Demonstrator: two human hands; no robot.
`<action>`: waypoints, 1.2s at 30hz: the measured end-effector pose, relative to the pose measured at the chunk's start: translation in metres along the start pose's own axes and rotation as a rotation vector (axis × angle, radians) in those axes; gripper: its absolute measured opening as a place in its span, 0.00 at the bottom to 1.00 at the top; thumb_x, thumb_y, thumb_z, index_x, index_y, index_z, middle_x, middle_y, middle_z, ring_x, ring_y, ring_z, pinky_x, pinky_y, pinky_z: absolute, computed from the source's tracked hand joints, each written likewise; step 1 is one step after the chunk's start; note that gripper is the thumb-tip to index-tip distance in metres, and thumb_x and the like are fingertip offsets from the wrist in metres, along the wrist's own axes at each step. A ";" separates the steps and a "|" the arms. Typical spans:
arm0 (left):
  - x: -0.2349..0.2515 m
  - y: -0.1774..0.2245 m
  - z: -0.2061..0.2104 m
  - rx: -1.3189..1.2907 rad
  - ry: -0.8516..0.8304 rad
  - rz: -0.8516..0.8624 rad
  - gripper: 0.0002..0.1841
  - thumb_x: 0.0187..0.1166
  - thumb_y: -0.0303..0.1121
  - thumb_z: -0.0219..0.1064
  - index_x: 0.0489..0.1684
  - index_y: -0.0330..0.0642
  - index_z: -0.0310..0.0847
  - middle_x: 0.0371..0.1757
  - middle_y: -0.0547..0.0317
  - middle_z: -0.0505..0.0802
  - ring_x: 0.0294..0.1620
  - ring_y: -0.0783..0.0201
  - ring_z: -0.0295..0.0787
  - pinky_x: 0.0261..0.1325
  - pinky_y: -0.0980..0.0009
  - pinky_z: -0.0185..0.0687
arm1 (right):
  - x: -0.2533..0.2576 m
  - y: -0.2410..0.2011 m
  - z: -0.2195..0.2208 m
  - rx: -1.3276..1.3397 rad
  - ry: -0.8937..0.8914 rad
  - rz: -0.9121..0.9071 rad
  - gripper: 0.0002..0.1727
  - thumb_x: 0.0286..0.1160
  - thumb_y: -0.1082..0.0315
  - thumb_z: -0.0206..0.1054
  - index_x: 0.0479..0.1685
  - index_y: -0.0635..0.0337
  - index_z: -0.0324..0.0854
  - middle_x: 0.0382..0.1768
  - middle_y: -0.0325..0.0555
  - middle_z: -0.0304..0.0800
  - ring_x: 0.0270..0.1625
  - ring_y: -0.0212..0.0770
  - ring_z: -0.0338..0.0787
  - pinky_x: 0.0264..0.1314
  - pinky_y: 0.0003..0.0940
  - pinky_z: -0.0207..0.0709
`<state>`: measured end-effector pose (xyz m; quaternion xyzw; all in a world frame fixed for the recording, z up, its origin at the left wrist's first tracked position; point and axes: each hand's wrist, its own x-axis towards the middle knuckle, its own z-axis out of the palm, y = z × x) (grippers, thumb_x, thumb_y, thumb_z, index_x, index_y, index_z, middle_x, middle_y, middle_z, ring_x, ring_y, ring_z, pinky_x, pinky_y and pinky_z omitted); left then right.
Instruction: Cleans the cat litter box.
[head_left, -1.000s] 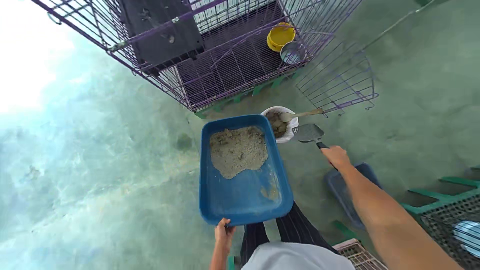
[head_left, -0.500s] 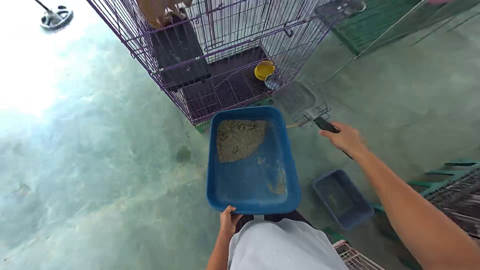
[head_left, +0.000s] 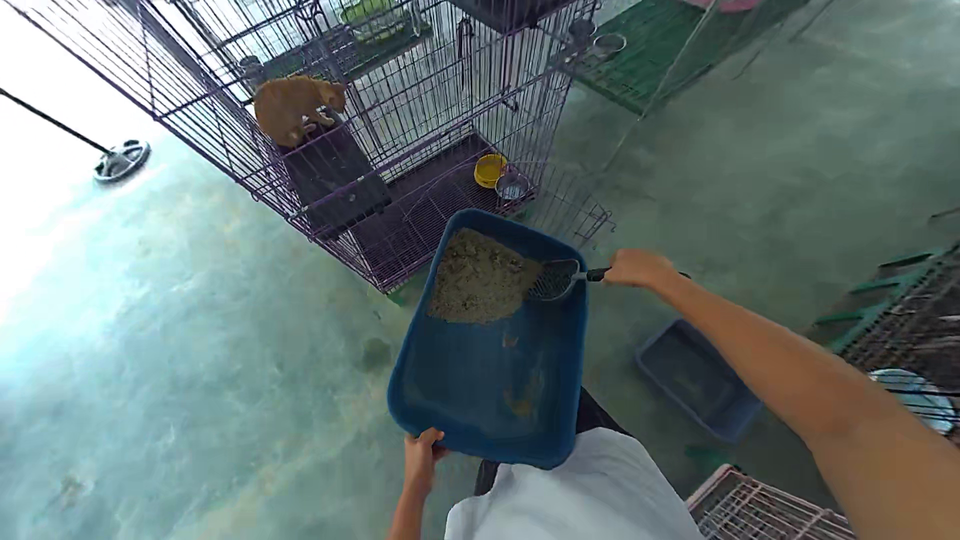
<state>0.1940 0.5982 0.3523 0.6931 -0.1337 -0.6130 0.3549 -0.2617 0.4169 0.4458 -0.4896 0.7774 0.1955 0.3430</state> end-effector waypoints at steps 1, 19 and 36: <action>-0.002 0.008 -0.005 0.044 -0.019 0.021 0.12 0.73 0.12 0.56 0.51 0.30 0.68 0.27 0.50 0.89 0.22 0.61 0.90 0.26 0.65 0.90 | 0.007 0.017 0.007 0.034 0.012 -0.030 0.27 0.82 0.50 0.68 0.63 0.68 0.86 0.62 0.73 0.86 0.68 0.71 0.84 0.68 0.74 0.70; 0.026 0.063 -0.030 0.329 -0.006 0.077 0.15 0.73 0.14 0.57 0.57 0.30 0.68 0.32 0.49 0.89 0.27 0.59 0.91 0.30 0.63 0.91 | 0.026 0.045 0.199 0.601 0.126 -0.132 0.26 0.84 0.53 0.69 0.76 0.57 0.82 0.65 0.68 0.89 0.71 0.69 0.85 0.75 0.72 0.69; 0.065 0.038 0.002 0.161 0.099 -0.091 0.16 0.76 0.16 0.57 0.62 0.31 0.66 0.36 0.43 0.86 0.27 0.56 0.89 0.27 0.62 0.89 | 0.012 -0.003 0.138 0.493 0.135 -0.194 0.29 0.86 0.50 0.66 0.82 0.54 0.77 0.67 0.63 0.89 0.72 0.65 0.86 0.75 0.68 0.70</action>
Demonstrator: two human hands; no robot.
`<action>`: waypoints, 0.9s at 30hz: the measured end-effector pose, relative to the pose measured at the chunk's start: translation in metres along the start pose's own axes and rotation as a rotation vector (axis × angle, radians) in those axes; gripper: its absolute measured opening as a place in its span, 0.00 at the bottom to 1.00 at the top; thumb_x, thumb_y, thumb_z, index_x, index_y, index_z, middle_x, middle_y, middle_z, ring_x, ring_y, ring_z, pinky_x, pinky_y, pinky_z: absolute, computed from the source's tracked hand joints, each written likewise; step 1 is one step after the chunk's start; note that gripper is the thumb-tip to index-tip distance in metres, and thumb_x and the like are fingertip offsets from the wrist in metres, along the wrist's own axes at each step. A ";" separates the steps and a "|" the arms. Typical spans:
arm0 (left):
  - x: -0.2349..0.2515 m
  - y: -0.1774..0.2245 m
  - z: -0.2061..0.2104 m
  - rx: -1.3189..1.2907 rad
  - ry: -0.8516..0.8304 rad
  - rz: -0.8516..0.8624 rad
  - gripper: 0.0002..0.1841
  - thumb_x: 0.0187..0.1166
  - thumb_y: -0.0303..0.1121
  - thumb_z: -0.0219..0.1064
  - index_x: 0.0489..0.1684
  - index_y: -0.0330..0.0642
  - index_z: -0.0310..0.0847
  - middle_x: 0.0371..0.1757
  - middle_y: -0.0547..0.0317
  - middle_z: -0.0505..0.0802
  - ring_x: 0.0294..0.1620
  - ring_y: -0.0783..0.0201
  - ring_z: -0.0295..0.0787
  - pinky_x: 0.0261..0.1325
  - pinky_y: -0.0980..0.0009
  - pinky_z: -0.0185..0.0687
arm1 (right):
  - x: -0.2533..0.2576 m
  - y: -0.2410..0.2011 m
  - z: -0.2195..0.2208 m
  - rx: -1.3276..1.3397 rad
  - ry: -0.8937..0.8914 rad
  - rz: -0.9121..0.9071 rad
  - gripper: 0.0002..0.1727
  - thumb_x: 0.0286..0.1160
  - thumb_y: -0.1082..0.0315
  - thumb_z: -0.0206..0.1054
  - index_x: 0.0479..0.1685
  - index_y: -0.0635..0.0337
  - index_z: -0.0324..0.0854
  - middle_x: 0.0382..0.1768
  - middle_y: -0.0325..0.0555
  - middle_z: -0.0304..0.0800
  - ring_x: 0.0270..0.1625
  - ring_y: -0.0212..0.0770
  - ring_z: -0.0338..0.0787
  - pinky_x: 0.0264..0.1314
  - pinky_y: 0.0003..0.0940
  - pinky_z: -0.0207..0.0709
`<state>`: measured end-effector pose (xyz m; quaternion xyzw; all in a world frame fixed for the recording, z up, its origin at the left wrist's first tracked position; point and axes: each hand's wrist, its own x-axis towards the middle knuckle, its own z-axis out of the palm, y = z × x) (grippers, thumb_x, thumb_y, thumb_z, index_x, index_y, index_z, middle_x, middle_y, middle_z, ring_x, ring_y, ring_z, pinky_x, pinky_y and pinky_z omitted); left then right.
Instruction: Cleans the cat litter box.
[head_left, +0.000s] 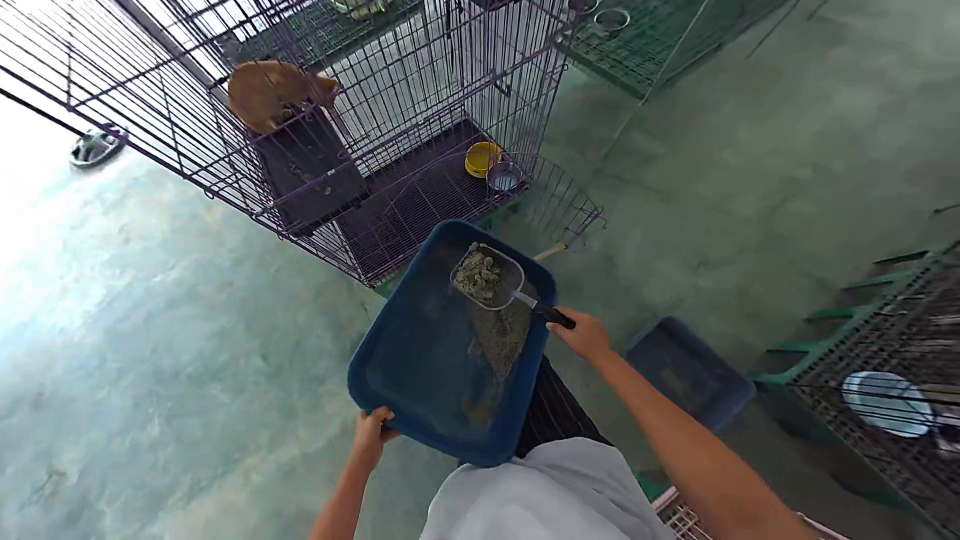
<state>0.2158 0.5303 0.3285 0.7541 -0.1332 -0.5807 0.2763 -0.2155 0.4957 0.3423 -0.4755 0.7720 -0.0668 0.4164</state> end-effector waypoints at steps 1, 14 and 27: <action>0.001 -0.007 0.003 -0.031 0.010 -0.027 0.16 0.76 0.16 0.57 0.61 0.31 0.66 0.36 0.43 0.86 0.26 0.56 0.89 0.27 0.62 0.89 | -0.001 0.000 0.002 0.002 -0.015 0.006 0.29 0.86 0.51 0.66 0.82 0.54 0.77 0.66 0.63 0.89 0.71 0.65 0.86 0.75 0.68 0.71; 0.044 -0.067 0.086 -0.244 0.094 -0.235 0.13 0.79 0.19 0.56 0.59 0.31 0.67 0.37 0.43 0.84 0.27 0.57 0.86 0.28 0.64 0.87 | 0.075 0.034 0.063 -0.110 -0.190 0.272 0.27 0.87 0.47 0.63 0.78 0.49 0.80 0.68 0.59 0.89 0.73 0.62 0.85 0.74 0.67 0.73; 0.040 -0.102 0.061 -0.293 0.181 -0.300 0.11 0.79 0.18 0.55 0.56 0.32 0.68 0.35 0.43 0.86 0.26 0.56 0.89 0.28 0.64 0.90 | 0.138 0.056 0.038 -0.118 -0.045 0.335 0.28 0.89 0.49 0.61 0.81 0.54 0.76 0.70 0.65 0.85 0.75 0.67 0.82 0.75 0.69 0.70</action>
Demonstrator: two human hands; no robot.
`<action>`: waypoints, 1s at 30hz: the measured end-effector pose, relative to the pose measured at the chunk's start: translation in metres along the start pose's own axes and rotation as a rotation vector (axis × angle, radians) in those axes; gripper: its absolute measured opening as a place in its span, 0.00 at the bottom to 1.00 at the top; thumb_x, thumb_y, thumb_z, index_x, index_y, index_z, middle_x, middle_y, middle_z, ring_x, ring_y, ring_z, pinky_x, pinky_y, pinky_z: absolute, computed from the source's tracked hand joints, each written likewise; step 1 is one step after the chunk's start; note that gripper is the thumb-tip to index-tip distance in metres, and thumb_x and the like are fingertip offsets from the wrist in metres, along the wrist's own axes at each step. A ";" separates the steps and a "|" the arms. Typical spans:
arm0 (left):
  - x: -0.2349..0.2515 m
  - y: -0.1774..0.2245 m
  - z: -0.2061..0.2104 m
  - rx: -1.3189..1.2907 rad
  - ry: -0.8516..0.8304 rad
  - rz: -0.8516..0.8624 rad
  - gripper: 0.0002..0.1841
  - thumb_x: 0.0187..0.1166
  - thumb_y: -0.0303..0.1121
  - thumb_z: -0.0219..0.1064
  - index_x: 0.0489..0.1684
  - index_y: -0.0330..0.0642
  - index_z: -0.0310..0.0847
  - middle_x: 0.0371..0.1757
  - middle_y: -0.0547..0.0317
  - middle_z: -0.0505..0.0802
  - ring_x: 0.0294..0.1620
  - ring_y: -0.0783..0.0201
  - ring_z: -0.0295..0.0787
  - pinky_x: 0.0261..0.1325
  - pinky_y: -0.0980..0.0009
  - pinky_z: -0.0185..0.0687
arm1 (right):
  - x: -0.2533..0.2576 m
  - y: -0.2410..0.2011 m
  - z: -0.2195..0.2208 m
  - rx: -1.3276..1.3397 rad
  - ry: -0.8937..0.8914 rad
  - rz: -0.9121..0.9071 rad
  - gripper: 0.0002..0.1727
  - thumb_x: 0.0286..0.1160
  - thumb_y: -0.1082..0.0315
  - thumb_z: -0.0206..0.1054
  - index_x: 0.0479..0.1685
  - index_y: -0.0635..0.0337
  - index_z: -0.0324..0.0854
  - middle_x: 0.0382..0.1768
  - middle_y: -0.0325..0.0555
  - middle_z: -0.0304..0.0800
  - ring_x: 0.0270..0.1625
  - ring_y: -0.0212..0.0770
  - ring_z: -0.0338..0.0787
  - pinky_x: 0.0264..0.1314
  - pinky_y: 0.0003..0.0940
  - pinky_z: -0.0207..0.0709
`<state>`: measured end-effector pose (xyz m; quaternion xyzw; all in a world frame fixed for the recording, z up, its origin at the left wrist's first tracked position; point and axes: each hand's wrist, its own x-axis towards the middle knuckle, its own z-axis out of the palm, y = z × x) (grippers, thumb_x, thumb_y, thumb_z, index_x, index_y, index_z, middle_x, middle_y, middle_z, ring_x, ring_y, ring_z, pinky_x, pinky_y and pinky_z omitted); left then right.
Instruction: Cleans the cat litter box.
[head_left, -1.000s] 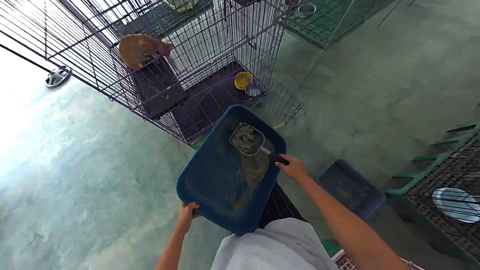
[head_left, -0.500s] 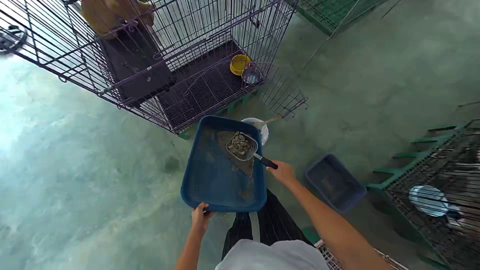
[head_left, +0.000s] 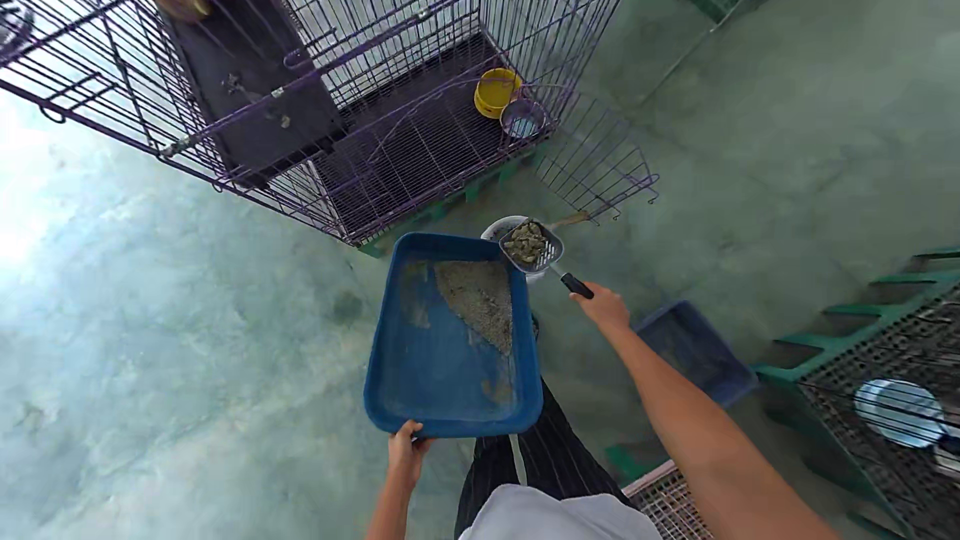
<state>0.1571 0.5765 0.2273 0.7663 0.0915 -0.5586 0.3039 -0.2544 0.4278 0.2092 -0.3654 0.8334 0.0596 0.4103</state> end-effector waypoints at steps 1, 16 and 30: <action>-0.001 -0.003 -0.009 -0.004 0.011 -0.005 0.11 0.79 0.18 0.55 0.56 0.32 0.68 0.35 0.43 0.86 0.26 0.56 0.89 0.28 0.63 0.90 | 0.004 -0.002 0.000 -0.004 0.008 -0.002 0.27 0.89 0.50 0.61 0.80 0.55 0.76 0.70 0.65 0.85 0.75 0.67 0.82 0.75 0.69 0.70; -0.052 -0.031 -0.079 -0.161 -0.035 -0.094 0.07 0.80 0.17 0.52 0.49 0.35 0.67 0.29 0.49 0.89 0.24 0.60 0.91 0.28 0.67 0.91 | -0.009 -0.024 0.044 0.671 -0.179 0.253 0.27 0.89 0.59 0.65 0.78 0.68 0.67 0.48 0.52 0.81 0.42 0.41 0.85 0.49 0.37 0.83; -0.010 -0.067 -0.104 -0.312 -0.177 -0.296 0.05 0.83 0.23 0.48 0.43 0.40 0.69 0.36 0.49 0.88 0.32 0.58 0.90 0.38 0.64 0.90 | -0.089 -0.153 0.066 0.656 -0.096 0.015 0.27 0.72 0.79 0.69 0.74 0.69 0.71 0.61 0.62 0.81 0.56 0.49 0.83 0.59 0.48 0.79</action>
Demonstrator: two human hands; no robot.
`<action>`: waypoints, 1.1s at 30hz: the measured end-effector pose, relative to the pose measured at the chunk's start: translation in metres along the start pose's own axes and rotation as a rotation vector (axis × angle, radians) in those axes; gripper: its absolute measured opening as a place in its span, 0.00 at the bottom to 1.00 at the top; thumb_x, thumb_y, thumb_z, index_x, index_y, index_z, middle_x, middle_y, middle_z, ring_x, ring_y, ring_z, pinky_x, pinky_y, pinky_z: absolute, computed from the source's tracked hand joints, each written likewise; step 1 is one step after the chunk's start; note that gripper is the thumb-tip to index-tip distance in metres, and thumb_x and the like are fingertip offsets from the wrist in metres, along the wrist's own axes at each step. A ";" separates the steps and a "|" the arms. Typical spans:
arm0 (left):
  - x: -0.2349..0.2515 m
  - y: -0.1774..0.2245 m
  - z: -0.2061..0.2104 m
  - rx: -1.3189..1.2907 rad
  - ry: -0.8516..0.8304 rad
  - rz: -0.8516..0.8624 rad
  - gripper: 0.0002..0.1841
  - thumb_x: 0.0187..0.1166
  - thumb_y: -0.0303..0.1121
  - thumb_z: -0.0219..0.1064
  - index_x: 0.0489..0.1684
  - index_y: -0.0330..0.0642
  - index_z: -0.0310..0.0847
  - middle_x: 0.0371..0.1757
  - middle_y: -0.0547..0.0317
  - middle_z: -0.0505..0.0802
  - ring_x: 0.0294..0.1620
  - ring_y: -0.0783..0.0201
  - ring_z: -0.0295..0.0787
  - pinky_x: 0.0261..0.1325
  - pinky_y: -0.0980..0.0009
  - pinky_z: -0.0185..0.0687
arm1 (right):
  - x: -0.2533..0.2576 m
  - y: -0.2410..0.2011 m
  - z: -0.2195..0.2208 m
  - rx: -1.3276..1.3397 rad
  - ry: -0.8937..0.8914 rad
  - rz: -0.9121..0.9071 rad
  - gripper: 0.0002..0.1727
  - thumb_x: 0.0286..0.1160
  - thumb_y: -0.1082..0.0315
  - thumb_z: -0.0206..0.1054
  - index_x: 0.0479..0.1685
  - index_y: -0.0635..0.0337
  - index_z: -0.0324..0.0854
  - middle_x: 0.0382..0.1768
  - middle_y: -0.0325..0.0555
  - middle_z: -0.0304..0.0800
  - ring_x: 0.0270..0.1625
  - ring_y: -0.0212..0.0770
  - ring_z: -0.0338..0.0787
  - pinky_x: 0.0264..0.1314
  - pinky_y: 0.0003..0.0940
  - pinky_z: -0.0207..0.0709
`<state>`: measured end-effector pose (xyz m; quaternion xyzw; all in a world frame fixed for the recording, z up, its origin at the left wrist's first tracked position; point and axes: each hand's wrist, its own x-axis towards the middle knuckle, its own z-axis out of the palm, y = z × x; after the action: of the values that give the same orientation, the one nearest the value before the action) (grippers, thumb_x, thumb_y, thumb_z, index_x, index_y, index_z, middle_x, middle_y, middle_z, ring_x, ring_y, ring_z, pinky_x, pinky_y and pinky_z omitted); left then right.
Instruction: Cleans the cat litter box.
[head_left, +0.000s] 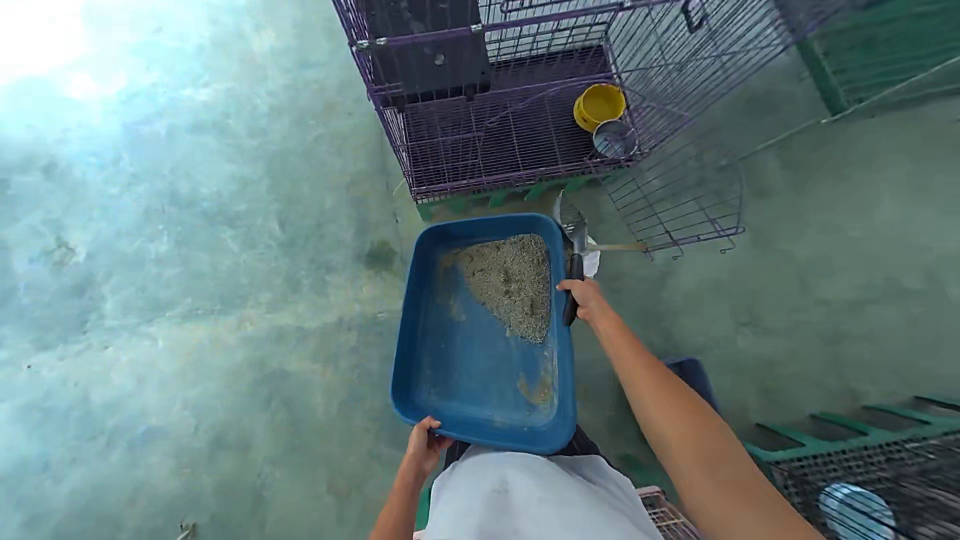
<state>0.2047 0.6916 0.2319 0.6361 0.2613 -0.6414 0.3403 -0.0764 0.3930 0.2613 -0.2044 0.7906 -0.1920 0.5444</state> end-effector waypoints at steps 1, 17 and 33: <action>-0.003 -0.004 0.003 -0.007 -0.010 0.001 0.05 0.82 0.23 0.48 0.42 0.39 0.69 0.34 0.49 0.88 0.31 0.58 0.90 0.38 0.64 0.90 | -0.002 0.000 -0.007 0.000 -0.004 -0.013 0.27 0.73 0.80 0.68 0.74 0.69 0.71 0.62 0.62 0.81 0.56 0.49 0.84 0.59 0.47 0.80; -0.016 -0.002 0.018 0.050 -0.019 0.068 0.06 0.81 0.22 0.47 0.41 0.39 0.69 0.28 0.52 0.88 0.27 0.61 0.89 0.36 0.65 0.89 | 0.004 0.004 -0.026 0.053 -0.002 -0.055 0.28 0.72 0.82 0.69 0.74 0.71 0.70 0.61 0.64 0.81 0.56 0.50 0.84 0.60 0.46 0.79; -0.042 0.002 0.066 0.064 0.015 0.130 0.05 0.79 0.19 0.50 0.42 0.36 0.68 0.27 0.49 0.87 0.23 0.59 0.88 0.29 0.65 0.89 | 0.018 -0.008 -0.072 0.077 0.079 -0.033 0.26 0.75 0.79 0.69 0.74 0.71 0.71 0.63 0.64 0.80 0.59 0.50 0.82 0.62 0.47 0.77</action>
<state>0.1627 0.6442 0.2771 0.6670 0.2013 -0.6211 0.3590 -0.1493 0.3822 0.2756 -0.1885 0.8002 -0.2390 0.5168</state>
